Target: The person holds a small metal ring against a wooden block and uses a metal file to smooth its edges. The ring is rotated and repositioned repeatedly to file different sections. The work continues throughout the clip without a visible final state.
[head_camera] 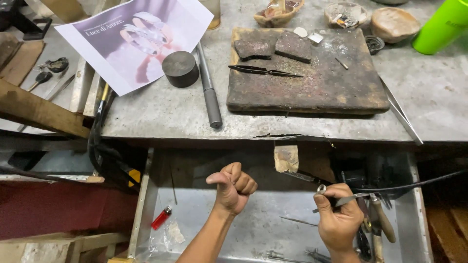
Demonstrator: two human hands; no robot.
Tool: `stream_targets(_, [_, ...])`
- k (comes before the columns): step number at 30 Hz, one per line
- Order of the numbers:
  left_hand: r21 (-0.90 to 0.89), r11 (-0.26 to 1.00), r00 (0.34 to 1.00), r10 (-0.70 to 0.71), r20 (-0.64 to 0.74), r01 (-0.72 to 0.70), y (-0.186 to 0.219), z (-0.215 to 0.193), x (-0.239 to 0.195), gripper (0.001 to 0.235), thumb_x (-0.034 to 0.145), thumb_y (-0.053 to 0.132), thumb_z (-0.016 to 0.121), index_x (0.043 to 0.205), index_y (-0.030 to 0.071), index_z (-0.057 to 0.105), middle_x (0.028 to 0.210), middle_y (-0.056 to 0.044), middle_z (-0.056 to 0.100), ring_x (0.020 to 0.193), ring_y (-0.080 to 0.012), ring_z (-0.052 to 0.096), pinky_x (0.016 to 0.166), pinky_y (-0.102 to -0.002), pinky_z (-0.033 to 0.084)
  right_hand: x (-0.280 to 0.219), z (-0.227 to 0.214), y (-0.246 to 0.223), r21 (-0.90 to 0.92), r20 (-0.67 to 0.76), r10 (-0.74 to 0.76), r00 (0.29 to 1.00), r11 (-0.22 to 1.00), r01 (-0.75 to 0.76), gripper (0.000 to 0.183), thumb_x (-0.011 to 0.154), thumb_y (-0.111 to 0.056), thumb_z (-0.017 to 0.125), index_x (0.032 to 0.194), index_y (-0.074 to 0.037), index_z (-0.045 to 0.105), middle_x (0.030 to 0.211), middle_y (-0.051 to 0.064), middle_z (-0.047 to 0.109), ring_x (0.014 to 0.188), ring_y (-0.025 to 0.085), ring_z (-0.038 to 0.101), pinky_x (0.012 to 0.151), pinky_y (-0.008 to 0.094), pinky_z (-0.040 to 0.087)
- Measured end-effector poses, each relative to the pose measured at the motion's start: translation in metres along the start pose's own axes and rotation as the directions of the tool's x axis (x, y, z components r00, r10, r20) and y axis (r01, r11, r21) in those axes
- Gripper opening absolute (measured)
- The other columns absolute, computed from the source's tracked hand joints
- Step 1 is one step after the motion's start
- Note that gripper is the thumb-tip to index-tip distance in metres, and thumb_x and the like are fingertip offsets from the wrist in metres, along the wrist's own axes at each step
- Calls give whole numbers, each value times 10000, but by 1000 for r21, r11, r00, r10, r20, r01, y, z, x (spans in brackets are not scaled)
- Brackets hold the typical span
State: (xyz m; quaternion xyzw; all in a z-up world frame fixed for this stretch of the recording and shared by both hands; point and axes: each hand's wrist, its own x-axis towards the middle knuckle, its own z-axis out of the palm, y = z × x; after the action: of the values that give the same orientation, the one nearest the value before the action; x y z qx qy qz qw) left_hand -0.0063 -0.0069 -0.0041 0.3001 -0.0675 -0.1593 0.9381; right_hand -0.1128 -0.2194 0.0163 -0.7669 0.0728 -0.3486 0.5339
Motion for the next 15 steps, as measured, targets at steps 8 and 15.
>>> stream_targets(8, [11,1000,1000,-27,-4,27,-3,2,-1,761,583,897,495,648,196,207,488,68,103,488,-77,13,468,-303,53,-1,-1,2,11,6,-10,1000,1000,10,136,929,-115,725,927,-33,616,877,96,596,832,194,597,759,285,488])
stream_targets(15, [296,954,992,-1,-122,38,-5,13,1,701,746,793,595,660,181,264,540,49,186,491,-82,146,480,-282,129,1,5,-3,6,39,-20,999,1000,20,141,933,-142,712,902,-42,617,860,93,615,807,193,607,759,287,492])
